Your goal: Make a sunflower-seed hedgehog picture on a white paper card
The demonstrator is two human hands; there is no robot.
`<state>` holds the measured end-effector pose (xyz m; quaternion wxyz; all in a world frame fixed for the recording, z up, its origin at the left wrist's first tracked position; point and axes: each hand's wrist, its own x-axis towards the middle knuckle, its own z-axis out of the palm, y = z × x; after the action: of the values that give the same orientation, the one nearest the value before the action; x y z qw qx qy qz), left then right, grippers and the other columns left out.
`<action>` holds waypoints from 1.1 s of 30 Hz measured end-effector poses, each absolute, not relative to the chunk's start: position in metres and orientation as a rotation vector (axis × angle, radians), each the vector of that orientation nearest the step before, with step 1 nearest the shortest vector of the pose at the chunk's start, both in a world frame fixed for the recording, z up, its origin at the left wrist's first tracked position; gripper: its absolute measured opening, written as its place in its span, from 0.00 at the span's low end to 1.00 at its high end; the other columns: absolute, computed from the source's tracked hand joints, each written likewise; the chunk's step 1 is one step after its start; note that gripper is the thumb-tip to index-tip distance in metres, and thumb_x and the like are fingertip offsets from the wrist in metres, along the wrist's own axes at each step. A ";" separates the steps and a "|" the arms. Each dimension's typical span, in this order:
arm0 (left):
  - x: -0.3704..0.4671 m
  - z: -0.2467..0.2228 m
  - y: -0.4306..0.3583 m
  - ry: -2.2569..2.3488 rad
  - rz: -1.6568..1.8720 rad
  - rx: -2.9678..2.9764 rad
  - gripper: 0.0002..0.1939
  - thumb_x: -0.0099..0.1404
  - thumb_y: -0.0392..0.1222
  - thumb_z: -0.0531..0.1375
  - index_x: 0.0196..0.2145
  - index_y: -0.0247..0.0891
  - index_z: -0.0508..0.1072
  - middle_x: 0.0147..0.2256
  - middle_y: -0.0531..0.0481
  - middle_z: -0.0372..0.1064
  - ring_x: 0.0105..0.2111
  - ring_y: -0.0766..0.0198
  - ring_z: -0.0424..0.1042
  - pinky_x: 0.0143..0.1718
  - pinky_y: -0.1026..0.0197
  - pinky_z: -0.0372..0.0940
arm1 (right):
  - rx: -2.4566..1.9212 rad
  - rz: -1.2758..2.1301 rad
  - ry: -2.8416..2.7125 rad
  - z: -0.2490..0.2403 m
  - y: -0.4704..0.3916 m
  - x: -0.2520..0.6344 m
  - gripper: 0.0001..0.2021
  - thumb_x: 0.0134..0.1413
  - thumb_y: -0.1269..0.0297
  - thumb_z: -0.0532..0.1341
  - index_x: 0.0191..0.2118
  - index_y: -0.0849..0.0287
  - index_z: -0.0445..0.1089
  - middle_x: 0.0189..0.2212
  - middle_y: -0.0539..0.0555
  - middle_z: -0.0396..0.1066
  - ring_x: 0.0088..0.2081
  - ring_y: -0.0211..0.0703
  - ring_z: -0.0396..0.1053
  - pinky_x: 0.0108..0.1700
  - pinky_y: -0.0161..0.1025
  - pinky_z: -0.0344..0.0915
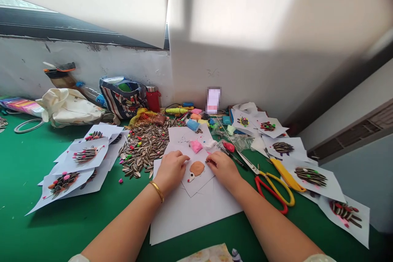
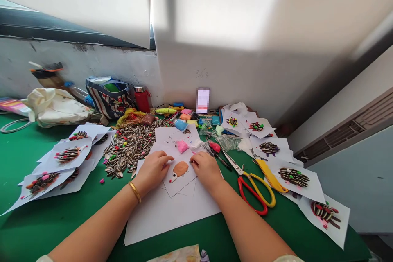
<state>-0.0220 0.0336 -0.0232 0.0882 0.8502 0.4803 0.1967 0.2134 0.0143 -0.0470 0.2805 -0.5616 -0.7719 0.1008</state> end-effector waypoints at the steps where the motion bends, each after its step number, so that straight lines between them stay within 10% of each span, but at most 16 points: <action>1: -0.022 -0.024 0.034 1.373 0.604 2.547 0.19 0.61 0.28 0.56 0.46 0.44 0.78 0.44 0.45 0.74 0.46 0.53 0.70 0.49 0.50 0.61 | -1.510 0.232 -2.099 -0.047 0.015 0.213 0.07 0.58 0.71 0.60 0.37 0.56 0.76 0.35 0.53 0.73 0.40 0.45 0.68 0.44 0.41 0.65; 6: -0.022 -0.035 0.037 1.046 0.591 2.574 0.31 0.61 0.23 0.51 0.57 0.47 0.70 0.57 0.49 0.69 0.61 0.54 0.61 0.59 0.48 0.57 | -1.583 0.063 -2.237 -0.042 0.006 0.212 0.13 0.61 0.72 0.57 0.46 0.54 0.76 0.37 0.56 0.72 0.43 0.46 0.67 0.46 0.42 0.63; 16: -0.017 -0.037 0.036 1.093 0.615 2.501 0.26 0.64 0.27 0.53 0.56 0.45 0.72 0.54 0.45 0.72 0.60 0.52 0.63 0.60 0.47 0.57 | -1.685 -0.106 -2.439 -0.033 -0.019 0.214 0.22 0.60 0.73 0.56 0.57 0.49 0.69 0.55 0.58 0.67 0.55 0.54 0.61 0.52 0.48 0.57; 33: -0.016 -0.040 0.035 1.131 0.583 2.538 0.26 0.63 0.26 0.52 0.56 0.42 0.72 0.54 0.46 0.72 0.60 0.51 0.63 0.60 0.45 0.57 | -1.698 -0.003 -2.393 -0.033 -0.006 0.210 0.28 0.55 0.73 0.57 0.60 0.43 0.65 0.54 0.56 0.66 0.54 0.52 0.59 0.52 0.46 0.55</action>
<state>-0.0164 0.0353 -0.0396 0.1505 0.8838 0.3937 0.2031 0.2104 -0.0061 -0.0331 0.1032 -0.5756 -0.8112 -0.0009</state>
